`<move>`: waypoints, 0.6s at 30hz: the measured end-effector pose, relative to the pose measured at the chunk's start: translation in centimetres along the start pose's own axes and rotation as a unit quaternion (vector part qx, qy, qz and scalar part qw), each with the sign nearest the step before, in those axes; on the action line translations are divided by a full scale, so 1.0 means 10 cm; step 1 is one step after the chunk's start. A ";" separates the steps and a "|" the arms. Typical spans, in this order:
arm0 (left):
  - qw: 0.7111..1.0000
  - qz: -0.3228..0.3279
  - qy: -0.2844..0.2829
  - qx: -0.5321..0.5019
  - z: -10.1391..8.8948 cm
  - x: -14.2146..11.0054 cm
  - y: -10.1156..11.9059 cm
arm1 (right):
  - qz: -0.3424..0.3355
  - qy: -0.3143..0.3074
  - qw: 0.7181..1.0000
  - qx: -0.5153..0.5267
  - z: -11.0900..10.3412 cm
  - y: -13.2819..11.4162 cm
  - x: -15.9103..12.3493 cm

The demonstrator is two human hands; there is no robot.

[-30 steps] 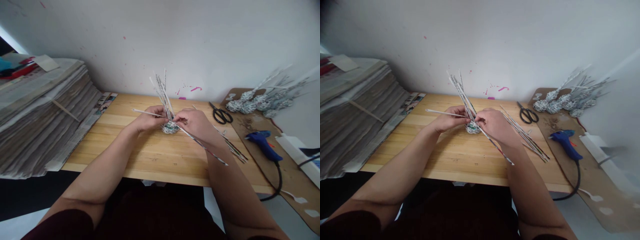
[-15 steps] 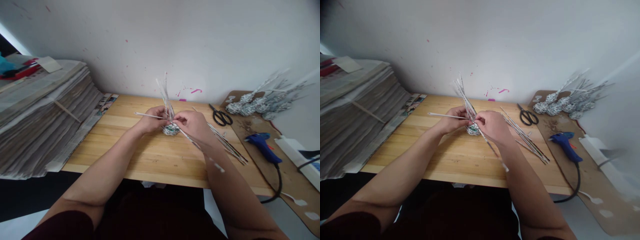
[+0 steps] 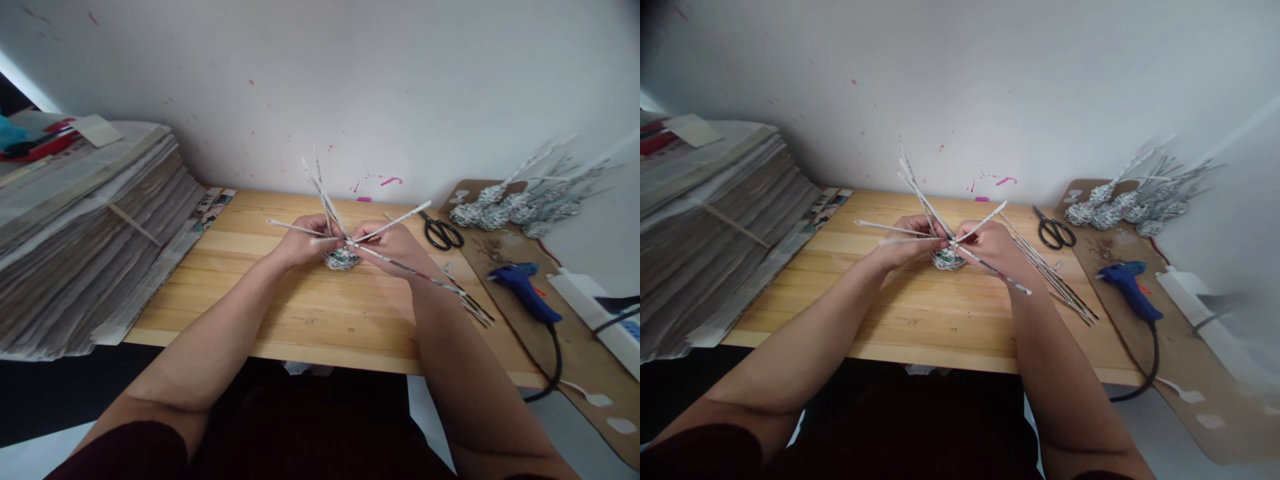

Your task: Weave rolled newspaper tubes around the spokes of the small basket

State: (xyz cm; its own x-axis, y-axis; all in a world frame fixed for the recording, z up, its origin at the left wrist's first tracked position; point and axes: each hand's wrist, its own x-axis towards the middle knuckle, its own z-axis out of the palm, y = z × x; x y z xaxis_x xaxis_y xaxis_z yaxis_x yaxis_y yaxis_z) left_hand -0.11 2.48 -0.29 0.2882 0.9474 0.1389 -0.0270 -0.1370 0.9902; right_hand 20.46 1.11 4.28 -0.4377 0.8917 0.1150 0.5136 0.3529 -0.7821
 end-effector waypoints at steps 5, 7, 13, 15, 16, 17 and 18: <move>1.000 0.007 -0.007 0.003 0.02 0.00 0.00 | 0.058 0.008 0.998 -0.011 0.00 0.00 0.00; 1.000 0.005 0.004 0.014 0.04 0.00 0.01 | 0.030 0.004 0.999 -0.014 -0.01 0.00 0.00; 0.998 0.002 0.050 0.024 0.12 -0.02 -0.01 | -0.017 -0.009 1.000 -0.018 -0.04 0.02 0.01; 0.997 0.007 0.065 0.039 0.13 -0.01 -0.04 | -0.034 -0.012 0.999 0.010 -0.04 0.04 0.02; 0.996 0.011 0.071 0.050 0.13 0.00 -0.05 | -0.041 -0.012 0.999 0.024 -0.04 0.05 0.03; 0.995 0.016 0.076 0.061 0.13 0.00 -0.06 | -0.046 -0.011 0.998 0.037 -0.04 0.06 0.03; 0.994 0.021 0.078 0.071 0.13 0.00 -0.07 | -0.048 -0.008 0.998 0.051 -0.03 0.07 0.03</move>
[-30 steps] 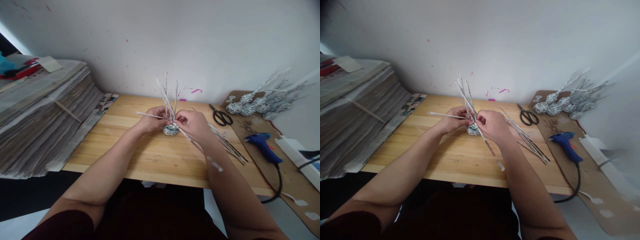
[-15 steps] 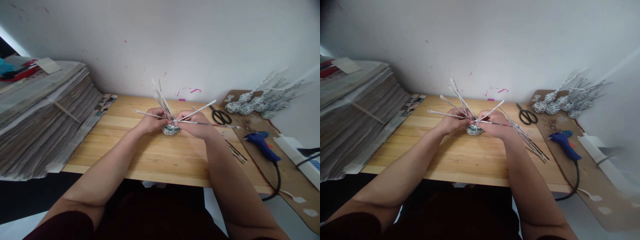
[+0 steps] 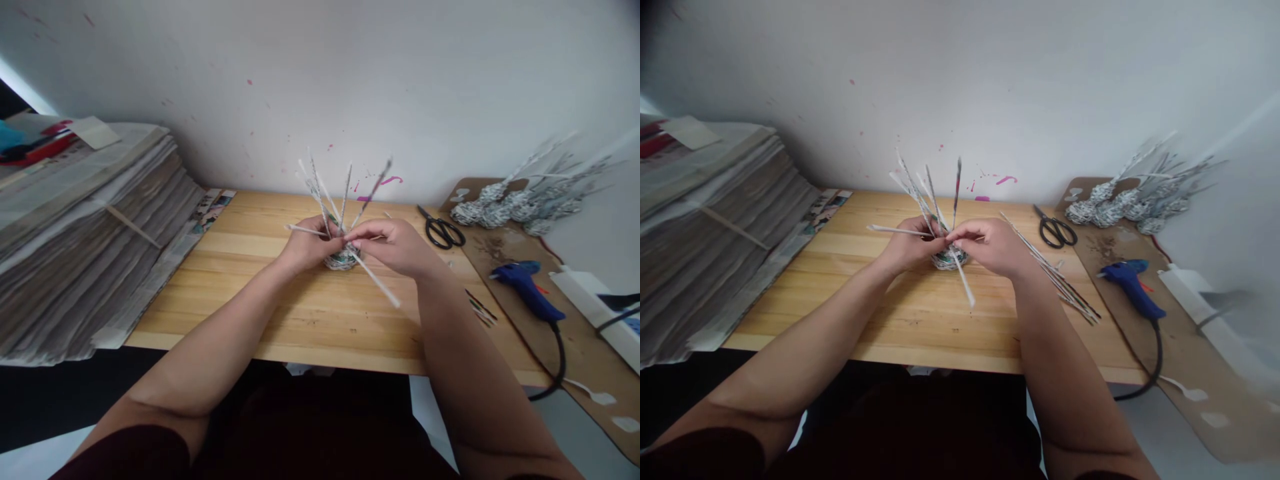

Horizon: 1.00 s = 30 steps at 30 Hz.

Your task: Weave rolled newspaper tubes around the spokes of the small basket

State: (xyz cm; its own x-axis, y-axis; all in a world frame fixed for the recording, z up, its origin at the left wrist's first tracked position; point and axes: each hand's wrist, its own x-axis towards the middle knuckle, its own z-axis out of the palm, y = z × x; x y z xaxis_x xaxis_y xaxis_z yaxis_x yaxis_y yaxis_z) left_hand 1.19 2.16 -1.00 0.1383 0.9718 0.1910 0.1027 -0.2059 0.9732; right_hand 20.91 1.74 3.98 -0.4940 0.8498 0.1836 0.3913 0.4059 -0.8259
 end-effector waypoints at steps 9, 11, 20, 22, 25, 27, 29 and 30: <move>1.000 0.022 -0.017 0.015 0.03 -0.07 0.05 | 0.049 0.060 0.997 -0.019 0.05 0.00 -0.01; 0.999 0.023 -0.032 0.012 0.01 -0.06 0.05 | 0.051 0.071 0.995 -0.040 0.05 0.00 0.00; 0.997 0.021 -0.078 0.000 -0.04 -0.06 0.10 | 0.068 0.060 0.991 -0.100 0.04 0.00 0.00; 0.998 0.036 -0.057 -0.008 0.00 -0.07 0.08 | 0.061 0.051 0.992 -0.094 0.03 -0.01 -0.01; 0.998 0.044 -0.029 -0.018 0.04 -0.07 0.04 | 0.065 0.049 0.992 -0.101 0.03 -0.02 -0.02; 0.999 0.031 -0.022 -0.025 0.04 -0.06 0.05 | 0.063 0.047 0.990 -0.114 0.03 -0.02 -0.02; 0.999 0.015 -0.021 -0.033 0.03 -0.05 0.07 | 0.054 0.041 0.990 -0.124 0.03 -0.02 -0.02; 0.999 0.008 -0.022 -0.037 0.02 -0.05 0.08 | 0.052 0.037 0.990 -0.125 0.03 -0.02 -0.02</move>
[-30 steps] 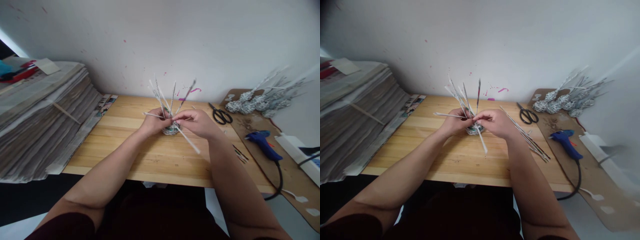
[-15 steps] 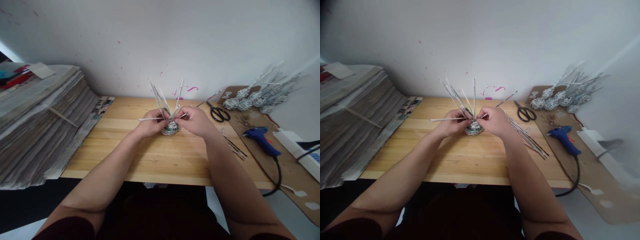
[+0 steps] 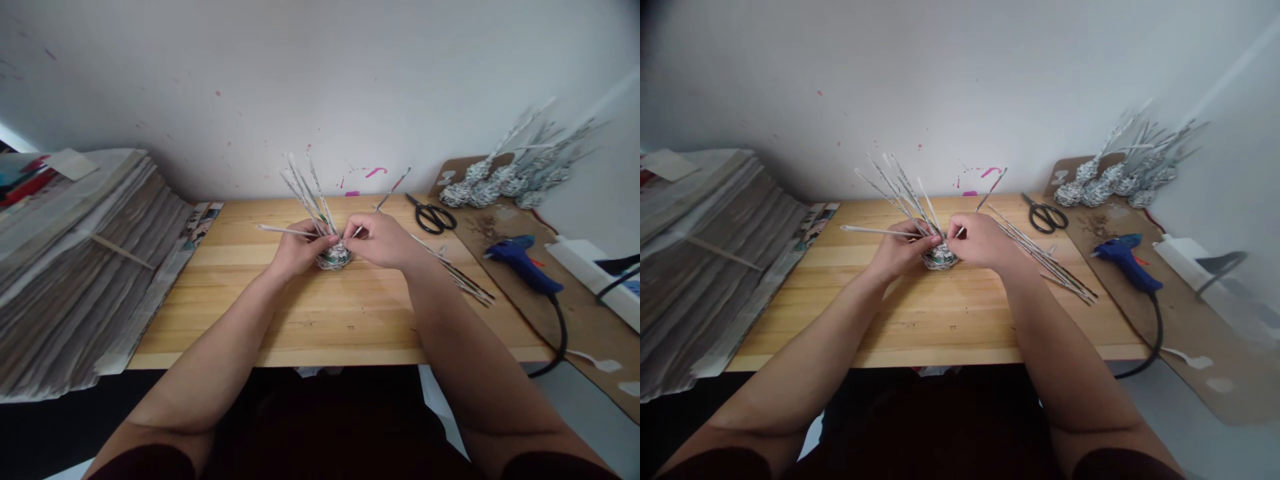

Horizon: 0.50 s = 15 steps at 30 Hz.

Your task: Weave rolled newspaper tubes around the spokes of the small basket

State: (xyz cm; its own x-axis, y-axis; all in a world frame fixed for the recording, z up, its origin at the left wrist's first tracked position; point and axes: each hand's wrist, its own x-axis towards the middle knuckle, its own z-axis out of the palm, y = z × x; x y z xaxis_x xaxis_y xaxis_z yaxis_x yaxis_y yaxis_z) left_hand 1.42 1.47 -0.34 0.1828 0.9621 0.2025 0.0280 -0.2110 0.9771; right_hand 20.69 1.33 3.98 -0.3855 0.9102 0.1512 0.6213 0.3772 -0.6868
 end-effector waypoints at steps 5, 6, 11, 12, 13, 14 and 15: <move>1.000 -0.016 0.024 -0.011 0.00 -0.01 0.02 | 0.002 -0.017 1.000 0.009 0.00 -0.02 -0.01; 0.999 -0.016 0.028 -0.011 0.00 -0.01 0.02 | 0.001 -0.015 1.000 0.009 0.00 -0.02 -0.01; 0.999 -0.020 0.026 -0.003 -0.01 -0.02 0.05 | 0.027 0.015 0.999 0.007 0.05 -0.01 0.01; 0.999 -0.021 0.026 0.000 -0.01 -0.02 0.05 | 0.030 0.019 0.999 0.016 0.06 -0.01 0.01; 0.999 -0.020 0.027 0.002 -0.01 -0.02 0.06 | 0.029 0.021 0.999 0.027 0.07 -0.01 0.02; 0.999 -0.019 0.028 0.003 -0.01 -0.03 0.05 | 0.024 0.023 0.999 0.039 0.08 -0.01 0.02; 0.999 -0.015 0.031 0.002 0.00 -0.03 0.05 | 0.019 0.025 0.998 0.049 0.09 0.00 0.02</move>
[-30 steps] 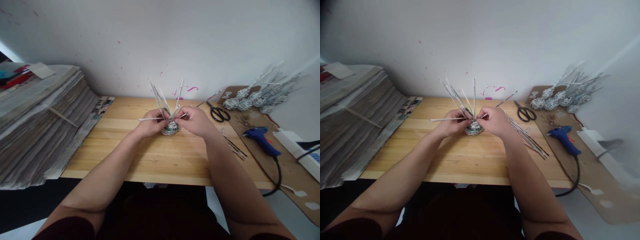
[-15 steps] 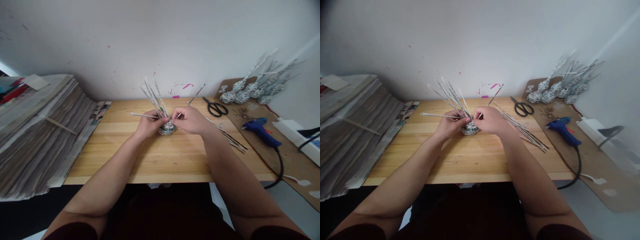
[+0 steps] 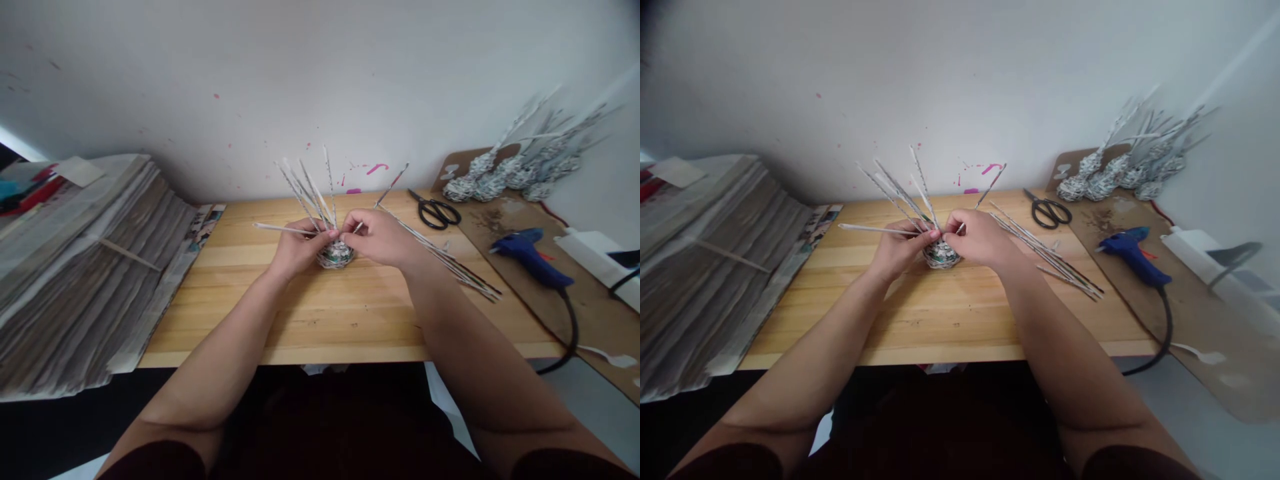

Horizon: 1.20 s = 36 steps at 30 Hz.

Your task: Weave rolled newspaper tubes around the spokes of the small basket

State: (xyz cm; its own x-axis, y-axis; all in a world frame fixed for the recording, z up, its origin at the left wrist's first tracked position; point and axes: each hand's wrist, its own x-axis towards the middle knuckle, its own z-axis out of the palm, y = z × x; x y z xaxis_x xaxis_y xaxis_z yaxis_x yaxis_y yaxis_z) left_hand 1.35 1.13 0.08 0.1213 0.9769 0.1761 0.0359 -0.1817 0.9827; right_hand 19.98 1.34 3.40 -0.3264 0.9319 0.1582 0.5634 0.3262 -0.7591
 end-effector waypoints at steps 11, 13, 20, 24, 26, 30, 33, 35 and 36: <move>0.997 0.047 0.033 0.049 0.01 0.02 -0.06 | -0.023 -0.015 1.000 0.008 0.02 0.03 0.01; 0.997 0.049 0.038 0.055 0.00 0.03 -0.08 | -0.028 -0.017 0.999 -0.008 0.01 0.01 0.00; 0.994 0.063 0.049 0.073 0.02 0.02 -0.09 | -0.045 -0.021 0.998 -0.045 0.04 -0.03 -0.03; 0.998 0.042 0.021 0.035 0.00 0.03 -0.06 | -0.040 -0.011 0.997 -0.058 0.05 -0.02 -0.02; 1.000 0.019 -0.014 0.008 -0.04 0.04 -0.03 | -0.027 -0.010 0.998 -0.057 0.03 -0.02 -0.01; 0.997 -0.023 -0.078 -0.009 -0.12 0.05 0.02 | -0.018 -0.009 0.998 -0.056 0.02 -0.02 0.00; 0.996 -0.030 -0.086 -0.006 -0.13 0.05 0.04 | -0.020 -0.007 0.999 -0.031 0.04 -0.01 0.01; 0.996 -0.027 -0.084 0.002 -0.12 0.05 0.04 | -0.024 -0.005 1.000 -0.010 0.05 0.00 0.01; 0.996 -0.023 -0.081 0.008 -0.11 0.05 0.04 | -0.027 -0.006 1.000 -0.002 0.05 0.01 0.01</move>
State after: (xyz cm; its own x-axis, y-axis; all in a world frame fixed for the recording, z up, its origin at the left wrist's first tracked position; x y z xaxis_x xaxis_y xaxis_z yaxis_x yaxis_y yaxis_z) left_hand 0.31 1.69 0.64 0.2768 0.9535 0.1191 0.0611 -0.1412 0.9881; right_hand 19.59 1.40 3.02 -0.3656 0.9109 0.1914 0.5471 0.3766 -0.7475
